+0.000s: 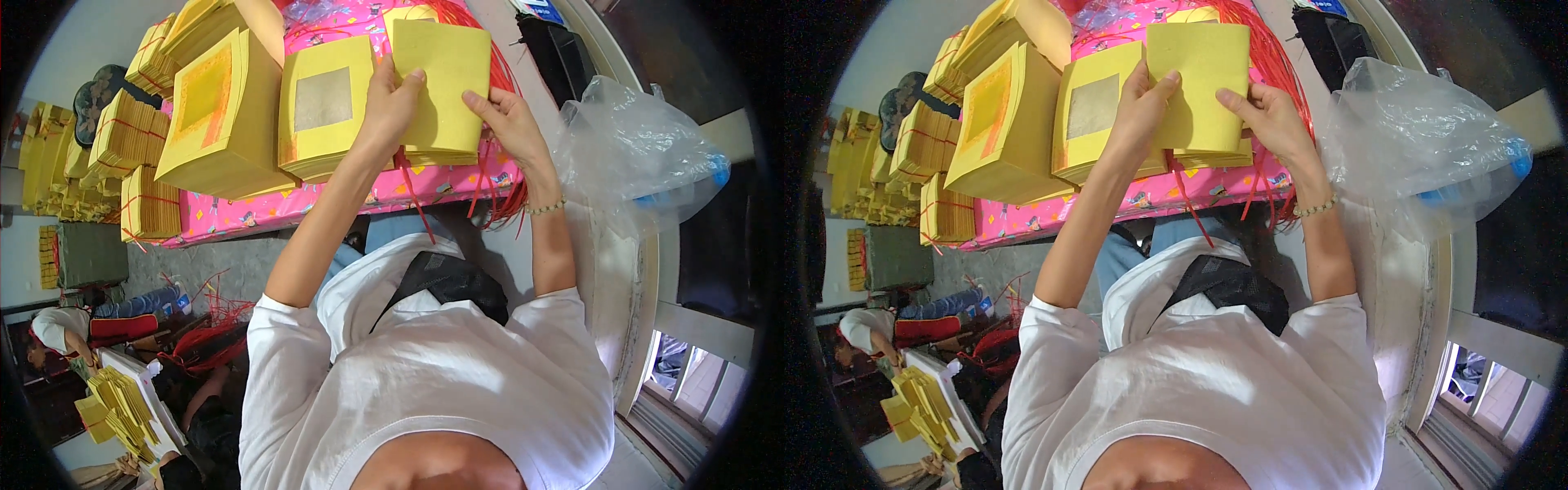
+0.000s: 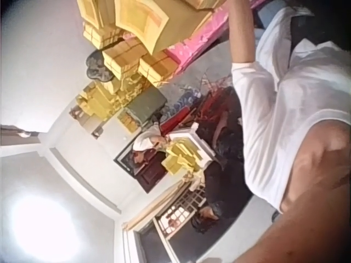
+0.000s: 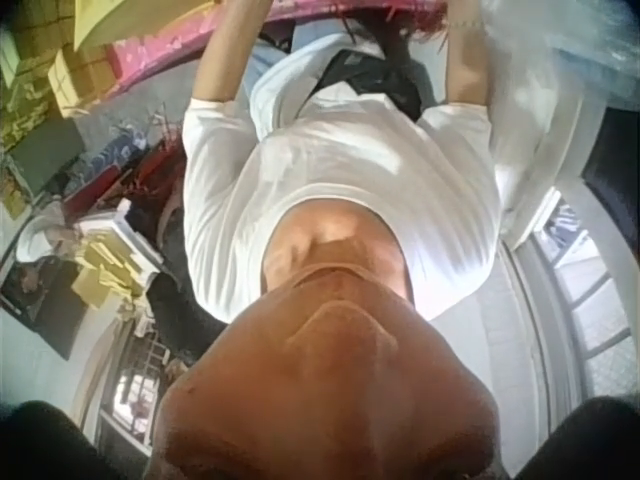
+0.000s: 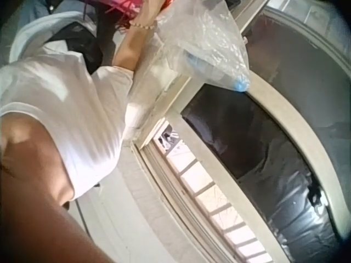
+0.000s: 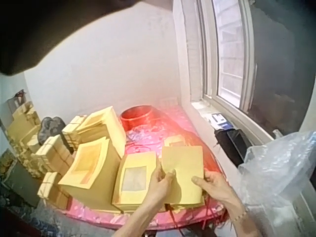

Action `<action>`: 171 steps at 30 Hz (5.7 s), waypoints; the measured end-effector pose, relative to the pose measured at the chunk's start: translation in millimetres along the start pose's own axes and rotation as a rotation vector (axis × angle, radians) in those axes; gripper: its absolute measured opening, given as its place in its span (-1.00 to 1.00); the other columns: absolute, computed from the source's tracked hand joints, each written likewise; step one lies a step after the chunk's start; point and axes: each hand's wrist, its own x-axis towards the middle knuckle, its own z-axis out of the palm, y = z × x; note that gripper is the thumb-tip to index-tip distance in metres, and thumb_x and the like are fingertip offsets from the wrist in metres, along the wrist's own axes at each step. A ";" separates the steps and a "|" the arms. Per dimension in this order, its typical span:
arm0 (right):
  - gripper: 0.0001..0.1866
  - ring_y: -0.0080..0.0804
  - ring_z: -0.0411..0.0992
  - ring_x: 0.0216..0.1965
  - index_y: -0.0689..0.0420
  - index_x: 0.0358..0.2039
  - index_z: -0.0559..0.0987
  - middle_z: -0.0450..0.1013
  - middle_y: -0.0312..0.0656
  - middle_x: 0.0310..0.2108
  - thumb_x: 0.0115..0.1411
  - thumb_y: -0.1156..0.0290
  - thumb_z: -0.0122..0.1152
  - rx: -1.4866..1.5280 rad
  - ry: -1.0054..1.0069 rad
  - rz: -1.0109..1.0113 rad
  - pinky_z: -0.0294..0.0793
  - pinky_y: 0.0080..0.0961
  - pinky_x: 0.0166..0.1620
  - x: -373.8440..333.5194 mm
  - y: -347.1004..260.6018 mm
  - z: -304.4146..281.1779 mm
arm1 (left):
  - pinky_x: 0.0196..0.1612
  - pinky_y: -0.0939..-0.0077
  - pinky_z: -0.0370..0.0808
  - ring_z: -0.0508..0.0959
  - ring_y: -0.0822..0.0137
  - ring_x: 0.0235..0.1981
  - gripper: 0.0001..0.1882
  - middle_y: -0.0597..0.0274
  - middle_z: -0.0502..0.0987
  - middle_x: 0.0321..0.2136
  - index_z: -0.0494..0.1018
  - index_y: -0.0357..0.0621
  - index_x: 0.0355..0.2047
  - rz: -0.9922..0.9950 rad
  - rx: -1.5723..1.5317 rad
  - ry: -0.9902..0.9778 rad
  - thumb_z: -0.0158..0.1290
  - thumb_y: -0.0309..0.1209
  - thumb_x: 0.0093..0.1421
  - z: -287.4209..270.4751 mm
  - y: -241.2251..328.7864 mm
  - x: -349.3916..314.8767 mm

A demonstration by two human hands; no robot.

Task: Arranging and stacking yellow Joss paper sheets on a work table.

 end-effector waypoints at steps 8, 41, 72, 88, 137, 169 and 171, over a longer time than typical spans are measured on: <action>-0.69 -0.63 0.47 -0.40 0.32 -0.19 0.55 0.53 -0.27 -0.38 0.21 0.30 0.20 -0.088 -0.038 0.006 0.50 -0.67 -0.35 -6.1 7.1 -9.4 | -0.13 0.43 0.44 0.51 0.33 -0.17 -0.70 0.09 0.50 -0.17 0.29 -0.28 -0.01 0.006 -0.036 -0.003 -0.08 -0.49 0.25 5.4 -1.8 6.8; -0.59 -0.55 0.40 -0.61 0.29 -0.21 0.41 0.48 -0.22 -0.54 0.11 0.25 0.29 -0.851 0.076 0.047 0.38 -0.51 -0.51 -2.2 70.7 -27.0 | -0.24 -0.02 0.38 0.48 -0.30 -0.29 -0.82 -0.34 0.47 -0.40 0.28 -0.44 -0.28 0.106 0.609 0.232 -0.05 -0.61 0.10 19.8 -107.9 13.1; -0.28 0.17 -0.31 0.36 0.29 0.30 -0.06 -0.20 0.15 0.34 0.30 0.10 -0.15 -1.237 -0.054 -0.436 -0.21 -0.04 0.34 55.9 126.2 -24.6 | 0.02 0.25 0.36 0.40 -0.03 -0.04 -0.44 -0.12 0.37 -0.06 0.29 -0.21 0.10 0.435 0.643 -0.198 0.07 -0.60 0.04 1.3 -39.5 -84.6; -0.64 -0.22 0.42 -0.05 0.15 -0.15 0.56 0.45 -0.13 -0.11 0.01 0.36 0.33 -0.856 -0.326 -0.684 0.42 -0.39 -0.03 4.6 10.2 71.5 | -0.07 0.26 0.38 0.40 0.13 -0.09 -0.62 0.24 0.49 -0.15 0.52 -0.02 -0.16 0.521 1.064 0.081 0.25 -0.37 -0.05 -126.6 -4.7 -80.7; -0.11 -0.25 0.17 0.21 0.24 0.25 0.07 0.14 -0.08 0.19 0.06 0.18 0.37 -0.060 -0.157 -0.409 0.27 -0.28 0.18 41.9 14.8 90.5 | -0.20 0.56 0.42 0.49 0.38 -0.34 -0.76 0.20 0.55 -0.34 0.49 -0.16 -0.12 0.516 0.572 0.273 0.00 -0.57 0.19 -119.6 20.8 -70.7; -0.45 -0.43 0.47 -0.13 0.29 -0.01 0.37 0.46 -0.12 -0.11 0.03 0.39 0.38 -0.008 -0.272 -0.350 0.49 -0.51 -0.07 47.1 -21.5 97.7 | -0.14 0.60 0.41 0.47 0.44 -0.25 -0.47 0.17 0.42 -0.12 0.27 -0.31 0.08 0.131 0.125 -0.015 0.13 -0.31 0.17 -110.7 28.6 -21.4; -0.45 -0.42 0.48 -0.14 0.29 -0.01 0.37 0.47 -0.11 -0.12 0.04 0.37 0.38 0.015 -0.284 -0.269 0.48 -0.52 -0.07 48.6 -23.0 95.7 | -0.11 0.56 0.41 0.47 0.42 -0.20 -0.48 0.14 0.44 -0.14 0.26 -0.32 0.07 0.024 0.005 -0.052 0.09 -0.26 0.20 -106.0 32.7 -21.7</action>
